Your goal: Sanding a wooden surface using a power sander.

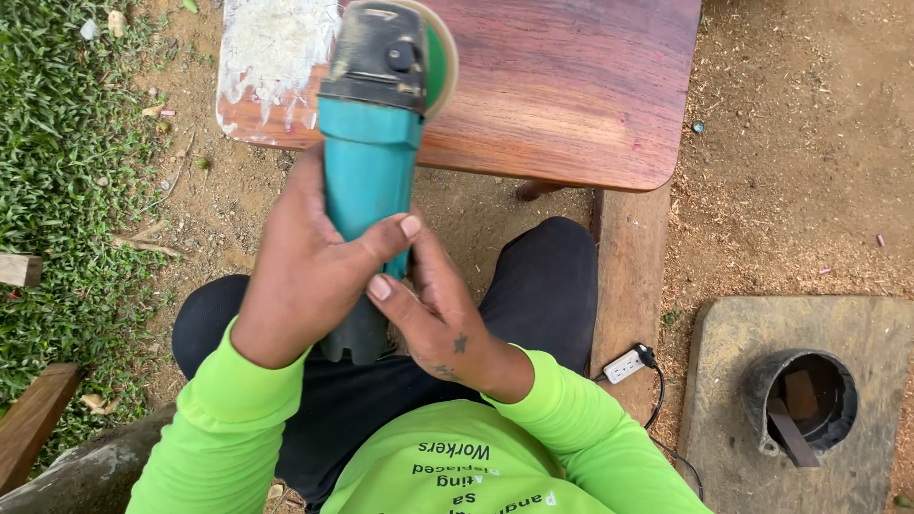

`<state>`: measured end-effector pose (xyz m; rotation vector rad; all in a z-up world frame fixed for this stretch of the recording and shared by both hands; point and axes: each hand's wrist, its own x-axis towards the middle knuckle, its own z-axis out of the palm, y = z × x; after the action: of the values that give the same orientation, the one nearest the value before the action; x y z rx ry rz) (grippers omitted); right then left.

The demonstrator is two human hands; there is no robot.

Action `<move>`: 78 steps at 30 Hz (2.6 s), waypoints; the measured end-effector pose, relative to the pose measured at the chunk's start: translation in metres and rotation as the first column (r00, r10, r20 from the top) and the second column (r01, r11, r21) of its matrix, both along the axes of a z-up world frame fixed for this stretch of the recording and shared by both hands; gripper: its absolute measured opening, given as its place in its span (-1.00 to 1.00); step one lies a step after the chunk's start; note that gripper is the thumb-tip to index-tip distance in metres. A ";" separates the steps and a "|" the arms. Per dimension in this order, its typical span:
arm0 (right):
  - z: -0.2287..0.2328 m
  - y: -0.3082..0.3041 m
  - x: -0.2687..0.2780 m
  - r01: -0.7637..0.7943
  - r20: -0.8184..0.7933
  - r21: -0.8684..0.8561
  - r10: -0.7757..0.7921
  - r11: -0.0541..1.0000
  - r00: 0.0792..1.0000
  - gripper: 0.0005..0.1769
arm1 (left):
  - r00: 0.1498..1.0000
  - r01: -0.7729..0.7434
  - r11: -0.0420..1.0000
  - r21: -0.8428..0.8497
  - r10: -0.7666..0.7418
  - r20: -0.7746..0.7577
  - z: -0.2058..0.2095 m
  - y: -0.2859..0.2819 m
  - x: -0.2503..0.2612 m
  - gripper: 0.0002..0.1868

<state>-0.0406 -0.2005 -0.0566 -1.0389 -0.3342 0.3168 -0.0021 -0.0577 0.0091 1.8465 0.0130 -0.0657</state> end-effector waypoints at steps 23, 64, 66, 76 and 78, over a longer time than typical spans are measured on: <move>-0.017 0.115 0.043 -0.292 -0.084 0.058 0.297 0.955 0.951 -0.27 | 0.973 -0.225 0.947 0.229 0.230 0.003 -0.008 0.118 0.009 -0.52; -0.034 0.116 0.039 -0.256 -0.164 0.085 0.267 0.963 0.950 -0.21 | 0.989 -0.144 0.964 0.222 0.148 0.001 -0.019 0.119 0.017 -0.52; -0.034 0.115 0.038 -0.252 -0.191 0.132 0.274 0.959 0.943 -0.22 | 0.987 -0.156 0.957 0.247 0.162 -0.003 -0.021 0.119 0.016 -0.50; -0.027 0.105 0.032 -0.210 -0.176 0.087 0.222 0.974 0.959 -0.24 | 0.994 -0.108 0.955 0.277 0.108 0.016 -0.020 0.112 0.018 -0.44; -0.026 0.103 0.031 -0.193 -0.156 0.052 0.198 0.980 0.968 -0.26 | 0.997 -0.078 0.968 0.238 0.073 0.027 -0.019 0.110 0.018 -0.43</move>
<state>-0.0092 -0.0978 -0.0829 -0.9395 -0.2961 0.5674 0.0164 0.0528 -0.0099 2.0859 0.0822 0.0060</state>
